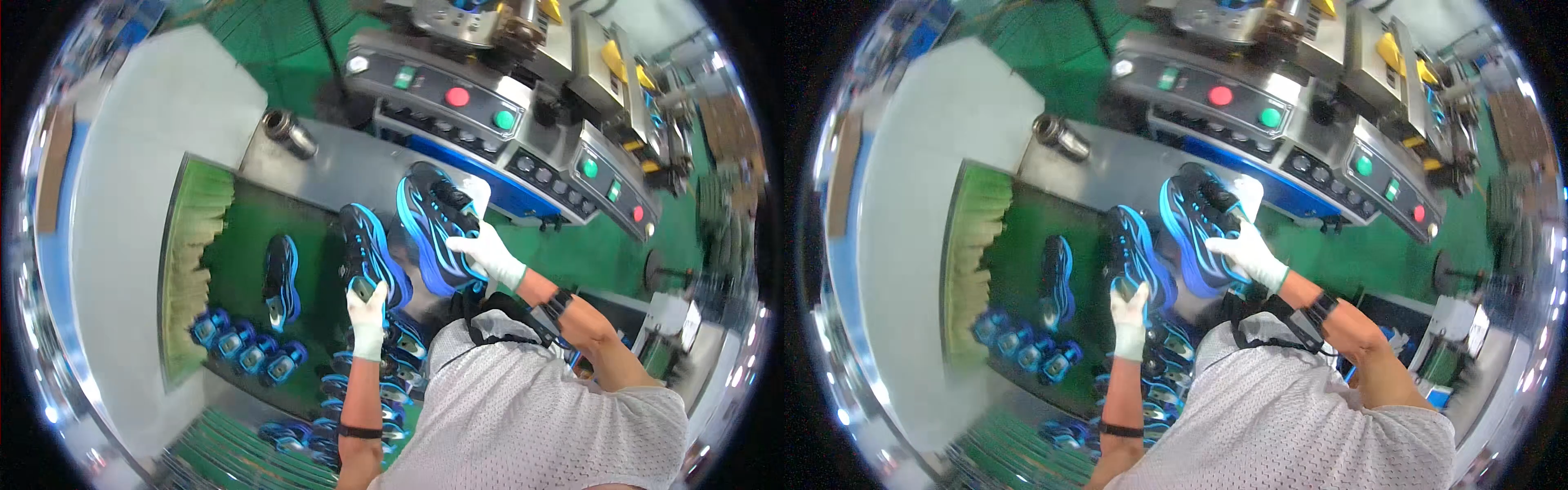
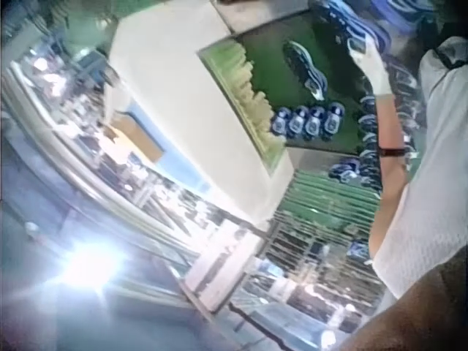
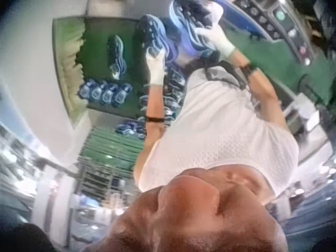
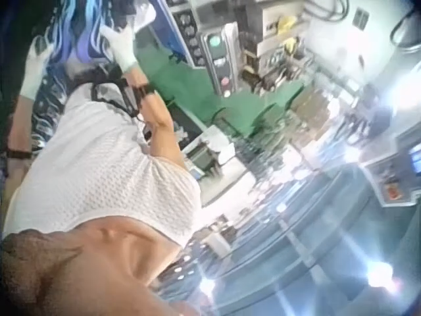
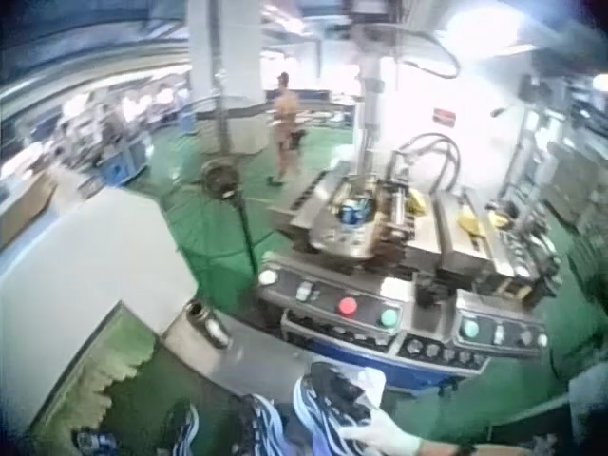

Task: Shaping and pressing shoe uppers using an industrial machine and placing finished units on a conveyor belt.

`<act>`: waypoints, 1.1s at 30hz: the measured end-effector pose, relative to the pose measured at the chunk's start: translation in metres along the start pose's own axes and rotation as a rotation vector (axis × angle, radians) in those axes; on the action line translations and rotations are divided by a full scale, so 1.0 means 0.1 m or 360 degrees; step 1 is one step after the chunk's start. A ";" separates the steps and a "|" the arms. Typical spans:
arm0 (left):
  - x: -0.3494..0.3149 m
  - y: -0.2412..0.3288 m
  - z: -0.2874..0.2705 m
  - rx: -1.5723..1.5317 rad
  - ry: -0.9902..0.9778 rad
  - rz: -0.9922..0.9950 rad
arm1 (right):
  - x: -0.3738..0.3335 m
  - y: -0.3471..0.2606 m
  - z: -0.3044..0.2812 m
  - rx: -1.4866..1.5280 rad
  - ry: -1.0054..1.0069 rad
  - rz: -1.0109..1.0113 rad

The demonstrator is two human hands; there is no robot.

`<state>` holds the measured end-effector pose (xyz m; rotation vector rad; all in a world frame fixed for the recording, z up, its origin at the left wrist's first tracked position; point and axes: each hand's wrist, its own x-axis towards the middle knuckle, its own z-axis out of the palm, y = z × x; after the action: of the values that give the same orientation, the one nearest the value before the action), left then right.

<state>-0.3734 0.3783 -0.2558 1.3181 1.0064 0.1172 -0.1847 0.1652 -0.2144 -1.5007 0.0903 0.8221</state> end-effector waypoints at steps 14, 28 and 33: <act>-1.82 0.79 2.71 0.0918 -0.1740 0.0605 | -3.07 0.37 -1.96 0.0434 0.1743 -0.0737; -5.34 -0.89 6.20 0.0683 -0.3061 0.1690 | -6.60 2.15 -3.57 0.0087 0.3827 0.0285; -5.97 -1.81 6.95 0.0672 -0.3094 0.2020 | -7.11 2.83 -4.46 0.0062 0.3692 0.0642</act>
<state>-0.3490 -0.5489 -0.1435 1.4594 -1.5299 -0.4039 -0.6648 -0.5743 -0.1267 -1.6140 2.0527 -1.0251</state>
